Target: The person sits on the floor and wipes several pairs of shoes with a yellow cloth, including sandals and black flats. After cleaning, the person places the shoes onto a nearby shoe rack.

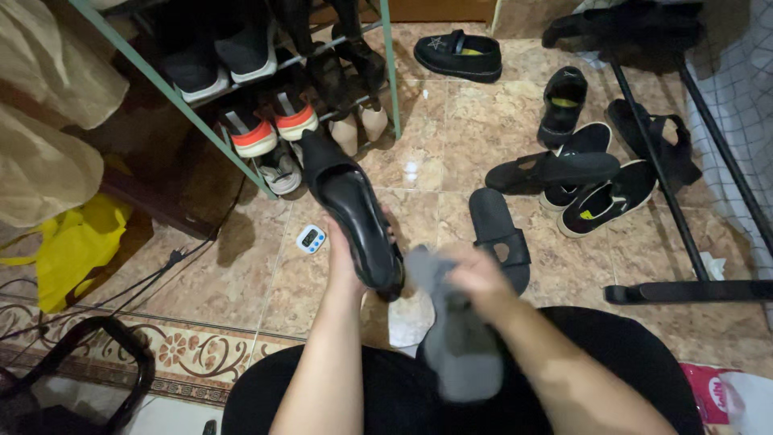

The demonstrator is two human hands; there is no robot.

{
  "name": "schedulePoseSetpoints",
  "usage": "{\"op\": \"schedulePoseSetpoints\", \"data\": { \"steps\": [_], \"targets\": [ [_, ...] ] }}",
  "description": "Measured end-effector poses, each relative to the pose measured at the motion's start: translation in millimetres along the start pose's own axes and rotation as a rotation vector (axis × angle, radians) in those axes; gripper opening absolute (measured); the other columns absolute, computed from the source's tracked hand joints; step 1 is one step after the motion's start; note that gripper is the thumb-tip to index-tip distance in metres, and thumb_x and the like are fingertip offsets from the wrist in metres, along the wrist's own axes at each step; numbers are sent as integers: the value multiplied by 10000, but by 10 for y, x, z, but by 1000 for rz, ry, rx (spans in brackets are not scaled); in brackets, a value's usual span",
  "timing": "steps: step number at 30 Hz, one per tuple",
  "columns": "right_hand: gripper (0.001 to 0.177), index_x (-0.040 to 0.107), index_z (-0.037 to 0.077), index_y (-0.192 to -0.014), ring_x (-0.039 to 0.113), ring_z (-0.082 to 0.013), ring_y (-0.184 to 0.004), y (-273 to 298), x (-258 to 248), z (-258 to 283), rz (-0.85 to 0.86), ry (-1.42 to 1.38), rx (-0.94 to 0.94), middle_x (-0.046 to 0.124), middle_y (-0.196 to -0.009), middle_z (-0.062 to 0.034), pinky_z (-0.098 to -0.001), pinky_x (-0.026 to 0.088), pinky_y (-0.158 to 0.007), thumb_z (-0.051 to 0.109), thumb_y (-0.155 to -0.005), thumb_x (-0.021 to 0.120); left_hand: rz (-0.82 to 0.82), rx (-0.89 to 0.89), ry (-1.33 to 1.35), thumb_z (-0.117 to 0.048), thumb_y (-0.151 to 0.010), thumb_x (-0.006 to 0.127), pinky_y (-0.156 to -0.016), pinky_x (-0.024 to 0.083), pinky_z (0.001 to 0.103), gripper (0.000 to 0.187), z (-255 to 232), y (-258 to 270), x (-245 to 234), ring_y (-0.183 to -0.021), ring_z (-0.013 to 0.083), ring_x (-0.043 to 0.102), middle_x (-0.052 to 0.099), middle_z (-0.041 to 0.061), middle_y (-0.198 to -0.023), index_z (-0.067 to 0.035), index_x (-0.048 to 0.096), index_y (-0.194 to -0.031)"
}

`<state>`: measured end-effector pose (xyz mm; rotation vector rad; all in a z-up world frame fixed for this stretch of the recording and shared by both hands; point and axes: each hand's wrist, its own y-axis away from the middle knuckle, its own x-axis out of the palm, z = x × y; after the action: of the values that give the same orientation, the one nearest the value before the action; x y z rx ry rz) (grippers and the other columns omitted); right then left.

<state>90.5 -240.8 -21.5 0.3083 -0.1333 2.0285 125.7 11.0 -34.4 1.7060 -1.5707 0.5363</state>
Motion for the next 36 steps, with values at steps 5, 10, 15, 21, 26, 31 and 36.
{"op": "schedulePoseSetpoints", "data": {
  "steps": [5,10,15,21,26,31,36],
  "targets": [
    [399,643,-23,-1306,687,-206,-1022,-29,-99,514,-687,-82,-363,710,-1158,-131,-323,546,-914,80,-939,527,118,-83,-90,-794,-1012,168,-731,574,351,966,348,-48,-39,-819,228,678,677,136,-980,10,602,-1327],
    [396,636,-38,-1249,599,-386,-1201,-83,211,450,-381,1106,-497,674,-1233,-222,-578,276,-1098,174,-926,552,91,-26,-630,-588,-1072,198,-936,524,362,794,719,35,122,-1043,275,682,712,178,-1141,51,636,-1248],
    [495,494,-54,-1386,388,-467,-1413,-205,83,109,-271,1200,-488,502,-1437,-282,-688,-64,-1209,252,-1001,441,241,238,-926,-428,-1109,250,-1055,456,361,608,763,343,490,-1191,273,642,694,169,-1241,20,623,-1280],
    [826,481,12,-1482,403,-449,-1411,-255,28,221,-296,939,-478,510,-1447,-233,-583,42,-1252,557,-1087,1,223,76,-904,-382,-1125,331,-889,516,363,511,736,500,756,-936,243,639,709,178,-1013,24,641,-1152],
    [839,526,11,-1419,399,-446,-1427,-316,-18,254,-307,966,-431,530,-1446,-245,-520,82,-1247,579,-1079,11,251,176,-908,-385,-1145,331,-934,522,350,525,824,476,714,-963,243,642,717,184,-1019,46,632,-1121],
    [674,591,4,-1298,510,-420,-1289,-337,106,280,-164,1063,-456,596,-1329,-228,-477,329,-1158,518,-1100,203,40,132,-741,-480,-1088,232,-1037,479,319,656,864,284,498,-1172,219,657,701,117,-1226,13,594,-1323],
    [429,666,-12,-1230,597,-377,-1220,-144,570,451,40,1007,-514,683,-1229,-185,-463,439,-1073,282,-918,679,-182,122,-256,-576,-1081,228,-910,549,362,713,500,-70,136,-1006,245,684,708,131,-1109,2,608,-1255]
  ]
}}
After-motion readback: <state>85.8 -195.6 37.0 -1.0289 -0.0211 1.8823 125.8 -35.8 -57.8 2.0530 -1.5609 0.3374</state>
